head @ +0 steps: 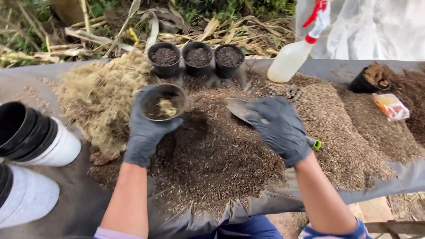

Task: Mixing soil components with water using a trowel and hands to prepare a potting medium, then filling small plastic pots.

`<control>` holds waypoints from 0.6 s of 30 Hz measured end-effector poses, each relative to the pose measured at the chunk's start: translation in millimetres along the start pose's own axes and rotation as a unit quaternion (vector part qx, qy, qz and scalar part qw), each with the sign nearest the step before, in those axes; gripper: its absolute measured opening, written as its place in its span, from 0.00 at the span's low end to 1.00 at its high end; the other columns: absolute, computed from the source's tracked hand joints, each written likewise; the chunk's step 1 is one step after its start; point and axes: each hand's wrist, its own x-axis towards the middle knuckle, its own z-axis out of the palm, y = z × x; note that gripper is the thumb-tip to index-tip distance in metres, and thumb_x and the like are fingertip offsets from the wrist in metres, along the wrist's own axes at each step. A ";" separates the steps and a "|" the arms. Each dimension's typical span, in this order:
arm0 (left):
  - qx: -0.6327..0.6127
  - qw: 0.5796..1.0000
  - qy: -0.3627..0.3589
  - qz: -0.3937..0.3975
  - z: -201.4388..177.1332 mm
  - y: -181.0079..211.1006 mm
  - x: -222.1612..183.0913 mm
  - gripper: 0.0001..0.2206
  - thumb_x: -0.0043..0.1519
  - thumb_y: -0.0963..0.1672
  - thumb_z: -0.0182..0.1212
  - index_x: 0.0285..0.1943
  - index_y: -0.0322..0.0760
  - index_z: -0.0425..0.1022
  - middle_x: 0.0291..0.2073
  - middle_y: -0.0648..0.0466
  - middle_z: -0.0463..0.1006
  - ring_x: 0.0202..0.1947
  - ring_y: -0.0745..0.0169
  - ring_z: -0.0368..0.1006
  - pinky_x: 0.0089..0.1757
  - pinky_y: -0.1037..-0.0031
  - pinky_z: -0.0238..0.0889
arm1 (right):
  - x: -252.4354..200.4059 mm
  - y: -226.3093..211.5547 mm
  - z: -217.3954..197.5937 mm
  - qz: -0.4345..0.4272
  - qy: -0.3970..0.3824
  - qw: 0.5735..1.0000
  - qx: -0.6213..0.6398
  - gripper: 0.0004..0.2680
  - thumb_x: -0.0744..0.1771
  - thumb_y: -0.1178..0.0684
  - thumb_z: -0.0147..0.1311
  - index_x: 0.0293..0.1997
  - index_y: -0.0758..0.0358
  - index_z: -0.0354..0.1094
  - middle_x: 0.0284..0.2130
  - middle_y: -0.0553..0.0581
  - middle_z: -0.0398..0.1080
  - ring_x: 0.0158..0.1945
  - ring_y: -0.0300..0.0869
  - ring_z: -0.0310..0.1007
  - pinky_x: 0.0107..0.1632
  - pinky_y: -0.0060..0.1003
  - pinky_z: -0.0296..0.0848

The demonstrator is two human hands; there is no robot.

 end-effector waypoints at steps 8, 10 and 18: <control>0.184 0.969 0.148 0.072 4.7 -20.1 -4.8 0.46 0.35 0.37 0.80 0.62 0.36 0.51 0.57 0.41 0.60 0.58 0.42 0.68 0.53 0.51 0.75 | -90.7 150.6 32.6 0.141 -0.091 0.939 -0.300 0.16 0.70 0.35 0.41 0.61 0.40 0.67 0.53 0.51 0.73 0.61 0.55 0.68 0.61 0.62 0.68; 0.202 0.960 0.174 0.087 10.4 -19.7 -4.1 0.46 0.34 0.37 0.79 0.61 0.35 0.52 0.55 0.39 0.62 0.56 0.42 0.68 0.53 0.53 0.73 | -84.1 143.8 32.4 0.150 -0.116 0.942 -0.276 0.15 0.71 0.35 0.38 0.57 0.43 0.68 0.49 0.54 0.73 0.60 0.56 0.69 0.60 0.60 0.69; 0.333 0.903 0.247 0.113 9.7 -5.0 -6.0 0.41 0.32 0.38 0.80 0.56 0.29 0.60 0.50 0.34 0.70 0.51 0.39 0.74 0.47 0.52 0.70 | -86.9 52.1 -31.5 0.384 -0.128 0.902 -0.149 0.14 0.69 0.29 0.46 0.53 0.39 0.57 0.36 0.60 0.79 0.45 0.61 0.80 0.51 0.58 0.76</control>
